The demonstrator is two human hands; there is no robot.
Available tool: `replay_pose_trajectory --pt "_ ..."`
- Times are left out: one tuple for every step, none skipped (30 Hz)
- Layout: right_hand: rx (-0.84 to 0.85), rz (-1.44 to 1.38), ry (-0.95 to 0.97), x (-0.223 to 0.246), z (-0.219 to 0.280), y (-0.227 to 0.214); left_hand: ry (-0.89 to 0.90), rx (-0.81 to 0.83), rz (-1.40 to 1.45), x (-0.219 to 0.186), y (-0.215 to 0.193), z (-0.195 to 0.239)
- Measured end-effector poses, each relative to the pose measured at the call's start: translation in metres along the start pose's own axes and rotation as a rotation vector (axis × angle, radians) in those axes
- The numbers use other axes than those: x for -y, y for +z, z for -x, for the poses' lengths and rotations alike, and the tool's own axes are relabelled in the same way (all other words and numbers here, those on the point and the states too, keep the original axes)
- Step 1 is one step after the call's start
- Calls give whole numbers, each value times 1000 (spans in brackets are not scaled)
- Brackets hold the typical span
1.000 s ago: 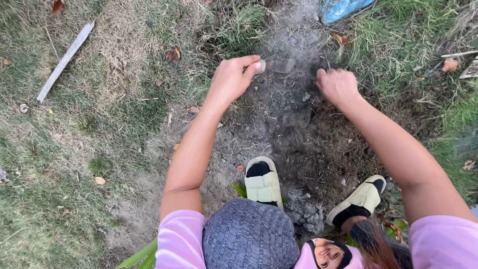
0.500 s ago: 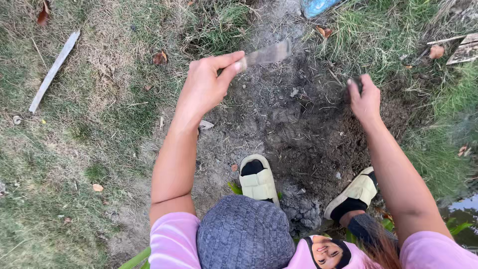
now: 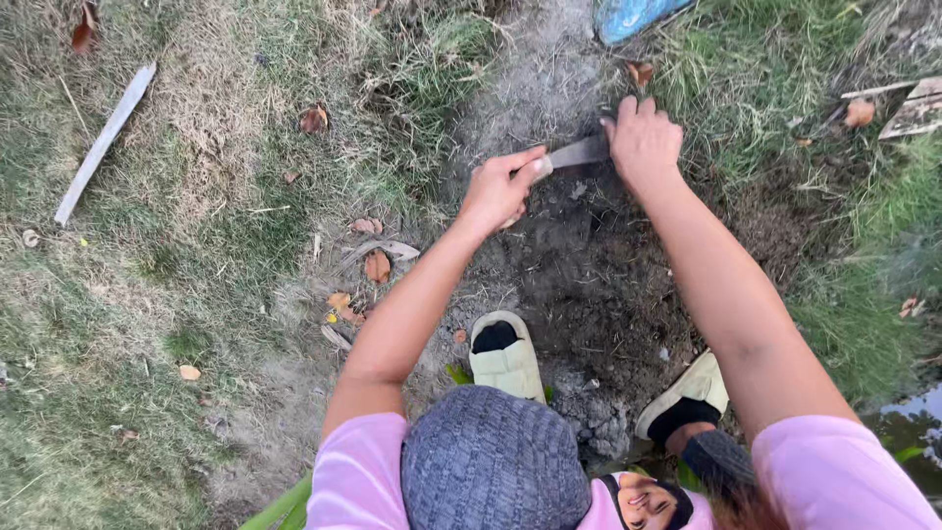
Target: The person digs into the soil using a small trowel and their hands, removing clumps of grass and dirt to clear an area.
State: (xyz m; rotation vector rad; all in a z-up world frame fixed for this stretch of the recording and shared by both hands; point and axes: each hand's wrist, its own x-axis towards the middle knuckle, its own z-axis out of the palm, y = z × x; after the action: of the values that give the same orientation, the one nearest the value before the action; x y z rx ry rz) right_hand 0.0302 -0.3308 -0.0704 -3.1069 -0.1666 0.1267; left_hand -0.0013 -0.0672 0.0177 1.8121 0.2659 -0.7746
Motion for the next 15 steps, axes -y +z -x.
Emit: replay_pose_trajectory --pt "60 -25 -4 -8 -8 2 240 -91 -121 -18 -13 14" --pt "129 -52 -3 -14 -10 5 474 -171 -243 -33 -26 31" --pt "199 -71 -19 -21 -14 7 709 -245 -366 -46 -36 47" --pt "264 -90 -36 -27 -21 7 625 -249 -423 -58 -44 58" --pt "329 -109 -53 -30 -26 8 540 -251 -480 -67 -48 64" --pt "350 -117 -46 -33 -27 8 451 -247 -533 -70 -46 67" --pt "372 -124 -39 -34 -27 9 402 -240 -600 -71 -40 64" --pt "393 -132 -32 -34 -27 8 353 -232 -666 -69 -31 57" --pt "387 -140 -19 -34 -25 8 304 -225 -733 -66 -20 46" --pt "371 -149 -11 -31 -26 7 405 -253 -631 -60 -11 32" --pt "355 -159 -3 -28 -25 5 506 -279 -527 -51 -5 21" --pt "326 -168 -7 -28 -30 4 617 -303 -424 -44 -4 3" --pt "296 -178 -11 -28 -32 3 484 -230 -395 -35 -8 -15" --pt "281 -188 -30 -23 -26 7 333 -162 -359 -18 -14 -23" --pt "277 -218 -20 -21 -23 13 184 -93 -319 -1 -22 -32"
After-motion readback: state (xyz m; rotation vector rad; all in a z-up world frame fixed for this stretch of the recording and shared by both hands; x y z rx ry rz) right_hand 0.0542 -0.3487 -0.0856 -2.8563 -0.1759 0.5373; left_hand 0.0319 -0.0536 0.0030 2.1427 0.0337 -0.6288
